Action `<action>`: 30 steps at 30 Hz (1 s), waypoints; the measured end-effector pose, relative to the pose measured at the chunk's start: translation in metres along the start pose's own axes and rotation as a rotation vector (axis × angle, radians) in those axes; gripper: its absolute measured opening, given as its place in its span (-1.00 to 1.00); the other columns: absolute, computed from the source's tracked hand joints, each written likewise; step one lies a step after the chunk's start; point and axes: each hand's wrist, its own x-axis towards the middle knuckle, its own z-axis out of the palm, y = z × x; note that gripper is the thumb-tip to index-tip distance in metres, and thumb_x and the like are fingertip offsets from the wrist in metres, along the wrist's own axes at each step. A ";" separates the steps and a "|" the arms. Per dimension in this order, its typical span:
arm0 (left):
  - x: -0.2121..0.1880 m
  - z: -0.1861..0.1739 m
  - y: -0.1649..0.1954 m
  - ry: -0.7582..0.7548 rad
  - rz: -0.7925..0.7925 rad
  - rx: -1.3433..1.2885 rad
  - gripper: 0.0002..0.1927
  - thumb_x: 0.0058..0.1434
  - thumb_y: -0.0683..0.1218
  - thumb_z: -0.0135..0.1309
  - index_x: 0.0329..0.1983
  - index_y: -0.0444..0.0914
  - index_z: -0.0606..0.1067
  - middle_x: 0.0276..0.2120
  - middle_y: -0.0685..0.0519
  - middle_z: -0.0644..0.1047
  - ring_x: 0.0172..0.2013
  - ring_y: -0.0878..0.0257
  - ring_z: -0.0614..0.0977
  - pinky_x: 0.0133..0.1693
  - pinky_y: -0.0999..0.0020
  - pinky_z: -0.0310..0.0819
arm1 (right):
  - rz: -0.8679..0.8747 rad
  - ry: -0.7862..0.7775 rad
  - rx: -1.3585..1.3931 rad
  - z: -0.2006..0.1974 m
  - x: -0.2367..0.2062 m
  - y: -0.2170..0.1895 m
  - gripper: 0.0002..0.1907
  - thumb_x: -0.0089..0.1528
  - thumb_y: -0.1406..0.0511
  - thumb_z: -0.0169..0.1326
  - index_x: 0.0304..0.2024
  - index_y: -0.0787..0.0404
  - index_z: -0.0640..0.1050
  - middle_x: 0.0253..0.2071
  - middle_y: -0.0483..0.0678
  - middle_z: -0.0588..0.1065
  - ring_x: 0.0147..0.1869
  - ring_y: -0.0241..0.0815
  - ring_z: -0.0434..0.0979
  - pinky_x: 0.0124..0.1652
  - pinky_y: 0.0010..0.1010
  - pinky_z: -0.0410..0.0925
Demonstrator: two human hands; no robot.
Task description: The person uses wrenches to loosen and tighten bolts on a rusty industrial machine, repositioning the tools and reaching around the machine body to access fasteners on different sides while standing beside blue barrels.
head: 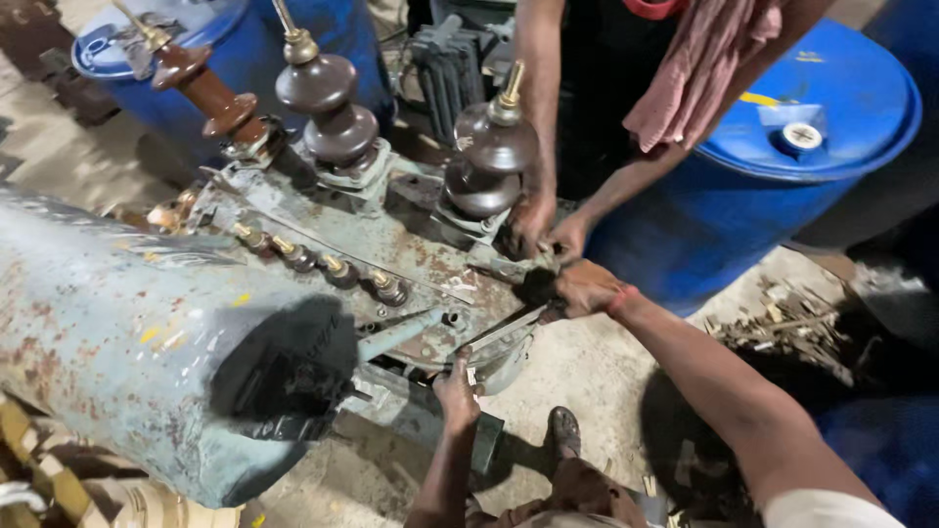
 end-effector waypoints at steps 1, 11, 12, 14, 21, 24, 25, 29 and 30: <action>0.000 0.003 0.000 0.027 -0.025 0.015 -0.64 0.10 -0.05 0.29 -0.07 -0.14 0.47 -0.41 0.18 0.50 -0.58 0.33 0.44 -0.67 0.36 0.14 | 0.115 -0.167 -0.123 -0.010 0.001 -0.004 -0.54 0.03 -0.08 0.19 -0.29 0.13 0.62 -0.44 0.07 0.56 -0.38 0.10 0.60 -0.39 -0.09 0.43; -0.010 0.004 0.006 -0.047 -0.010 -0.049 -0.70 0.12 -0.04 0.32 -0.13 -0.19 0.54 -0.34 0.10 0.52 -0.59 0.32 0.40 -0.66 0.40 0.18 | 0.775 -0.397 -0.348 -0.017 -0.021 -0.096 -0.61 0.00 -0.01 0.17 -0.58 0.17 0.62 -0.51 0.09 0.54 -0.40 0.11 0.59 -0.35 -0.07 0.44; -0.012 0.005 0.003 -0.028 -0.059 -0.086 -0.70 0.11 -0.05 0.33 -0.15 -0.16 0.52 -0.35 0.11 0.52 -0.59 0.31 0.40 -0.66 0.41 0.15 | 0.816 -0.372 -0.348 -0.012 -0.022 -0.107 -0.61 0.00 -0.01 0.19 -0.59 0.17 0.62 -0.52 0.08 0.54 -0.43 0.07 0.59 -0.39 -0.10 0.43; -0.007 0.005 0.005 0.001 -0.146 -0.140 -0.69 0.09 -0.07 0.37 -0.17 -0.10 0.49 -0.35 0.13 0.51 -0.58 0.29 0.40 -0.65 0.41 0.10 | 0.933 -0.263 -0.502 0.032 -0.061 -0.154 -0.65 0.05 0.02 0.15 -0.54 0.17 0.61 -0.52 0.08 0.54 -0.44 0.07 0.58 -0.40 -0.10 0.43; 0.009 0.003 0.002 0.007 -0.166 -0.059 -0.71 0.06 0.02 0.30 -0.16 -0.11 0.56 -0.37 0.23 0.57 -0.57 0.36 0.54 -0.64 0.41 0.27 | 0.851 -0.316 -0.538 0.061 -0.091 -0.217 -0.57 0.19 -0.04 0.05 -0.46 0.14 0.62 -0.47 0.05 0.59 -0.42 0.11 0.59 -0.42 -0.02 0.43; 0.003 -0.005 -0.012 -0.056 -0.091 -0.069 -0.63 0.10 0.05 0.35 -0.20 -0.26 0.53 -0.48 0.07 0.51 -0.64 0.25 0.52 -0.67 0.40 0.15 | 0.400 -0.335 -0.497 -0.032 -0.043 -0.097 -0.49 0.22 -0.10 0.02 -0.57 0.10 0.58 -0.57 0.08 0.52 -0.47 0.08 0.54 -0.43 -0.05 0.39; 0.004 -0.006 -0.013 -0.057 -0.077 -0.038 -0.62 0.12 0.06 0.37 -0.20 -0.29 0.53 -0.49 0.06 0.48 -0.64 0.26 0.49 -0.67 0.39 0.13 | 0.324 -0.311 -0.329 -0.045 -0.018 -0.071 -0.52 0.16 -0.11 0.08 -0.49 0.13 0.61 -0.57 0.11 0.52 -0.49 0.14 0.54 -0.47 -0.03 0.39; 0.009 0.007 -0.006 0.032 -0.058 0.075 -0.63 0.09 0.04 0.34 -0.20 -0.26 0.51 -0.48 0.09 0.52 -0.66 0.24 0.49 -0.67 0.36 0.17 | 0.423 -0.368 -0.217 -0.048 0.024 -0.048 -0.55 0.00 -0.09 0.21 -0.37 0.11 0.68 -0.48 0.14 0.57 -0.40 0.19 0.60 -0.38 -0.03 0.44; 0.011 0.007 -0.003 0.026 -0.052 0.052 -0.64 0.09 0.04 0.34 -0.17 -0.22 0.50 -0.46 0.13 0.52 -0.64 0.28 0.48 -0.67 0.37 0.17 | 0.481 -0.391 -0.226 -0.040 0.027 -0.051 -0.53 -0.01 -0.11 0.21 -0.36 0.10 0.69 -0.46 0.13 0.58 -0.37 0.18 0.61 -0.35 -0.04 0.45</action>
